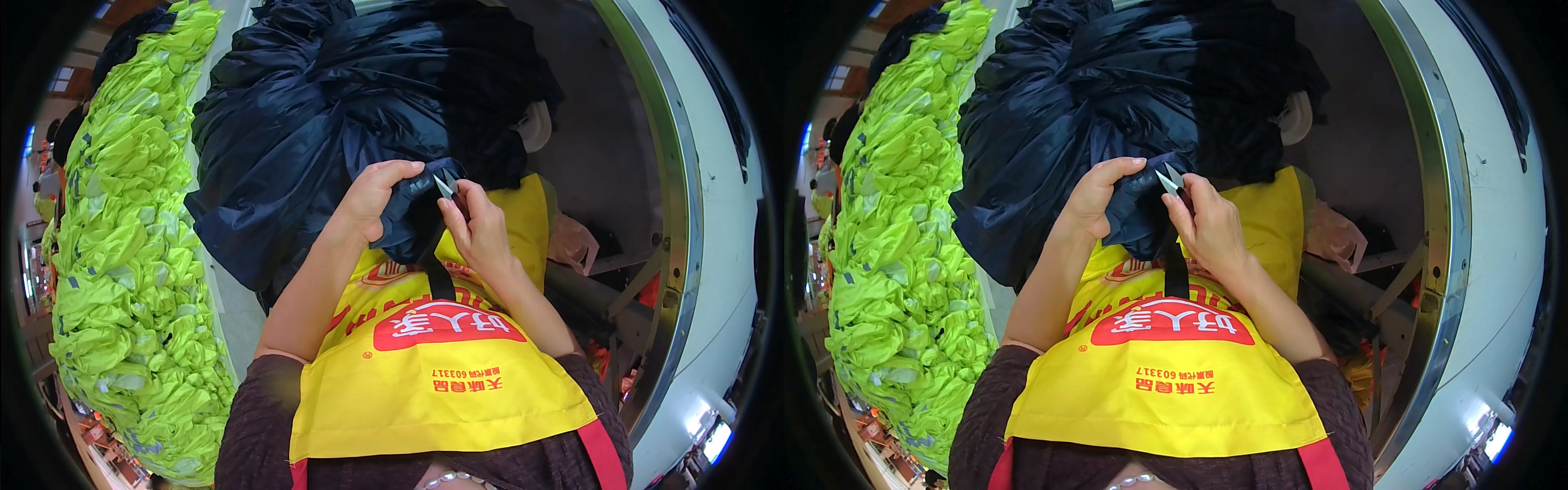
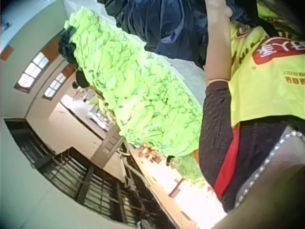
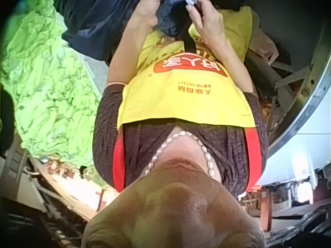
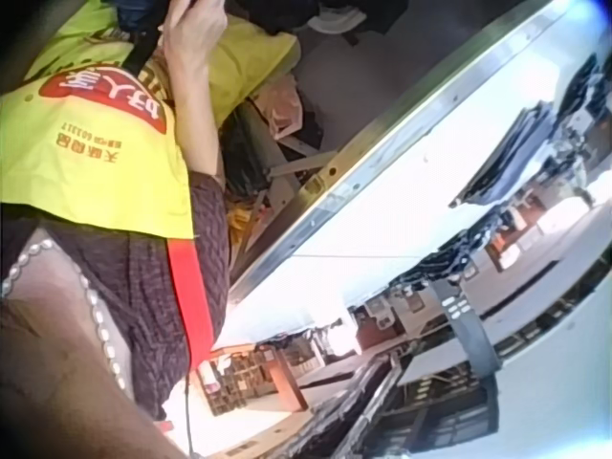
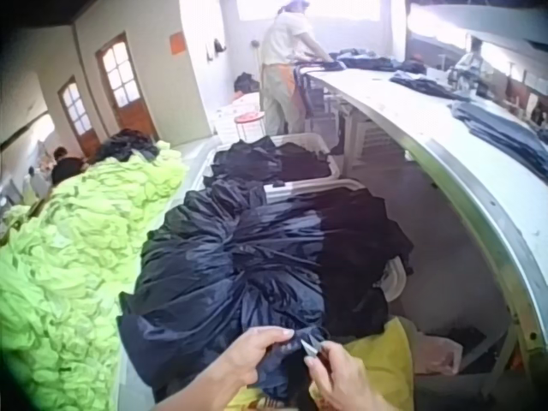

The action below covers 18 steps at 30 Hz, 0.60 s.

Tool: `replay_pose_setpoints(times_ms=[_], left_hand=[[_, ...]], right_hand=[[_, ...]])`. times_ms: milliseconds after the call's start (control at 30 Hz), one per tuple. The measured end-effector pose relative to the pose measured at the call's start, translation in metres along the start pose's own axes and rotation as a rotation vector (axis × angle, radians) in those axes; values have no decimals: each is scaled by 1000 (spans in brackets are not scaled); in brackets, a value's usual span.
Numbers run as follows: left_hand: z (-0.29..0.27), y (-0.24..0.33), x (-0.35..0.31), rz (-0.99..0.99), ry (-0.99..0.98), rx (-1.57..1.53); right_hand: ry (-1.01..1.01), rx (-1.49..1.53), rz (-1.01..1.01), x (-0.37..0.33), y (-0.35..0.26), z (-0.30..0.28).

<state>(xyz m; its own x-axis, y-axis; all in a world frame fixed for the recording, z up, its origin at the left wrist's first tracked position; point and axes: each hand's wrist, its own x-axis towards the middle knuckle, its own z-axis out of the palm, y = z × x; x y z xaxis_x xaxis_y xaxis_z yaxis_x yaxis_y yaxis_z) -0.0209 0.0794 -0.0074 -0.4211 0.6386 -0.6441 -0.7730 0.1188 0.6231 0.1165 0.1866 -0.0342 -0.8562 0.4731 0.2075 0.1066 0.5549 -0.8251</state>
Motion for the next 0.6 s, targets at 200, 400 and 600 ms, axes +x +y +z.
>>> replay_pose_setpoints(times_ms=[200,400,600], left_hand=[[-1,-2,3,-14,-6,-47],[0,-6,7,-2,56,-35],[1,-6,4,-4,-4,-60]], right_hand=[[10,-50,-96,9,5,0],[6,-74,-146,9,7,1],[16,-41,-122,10,7,3]])
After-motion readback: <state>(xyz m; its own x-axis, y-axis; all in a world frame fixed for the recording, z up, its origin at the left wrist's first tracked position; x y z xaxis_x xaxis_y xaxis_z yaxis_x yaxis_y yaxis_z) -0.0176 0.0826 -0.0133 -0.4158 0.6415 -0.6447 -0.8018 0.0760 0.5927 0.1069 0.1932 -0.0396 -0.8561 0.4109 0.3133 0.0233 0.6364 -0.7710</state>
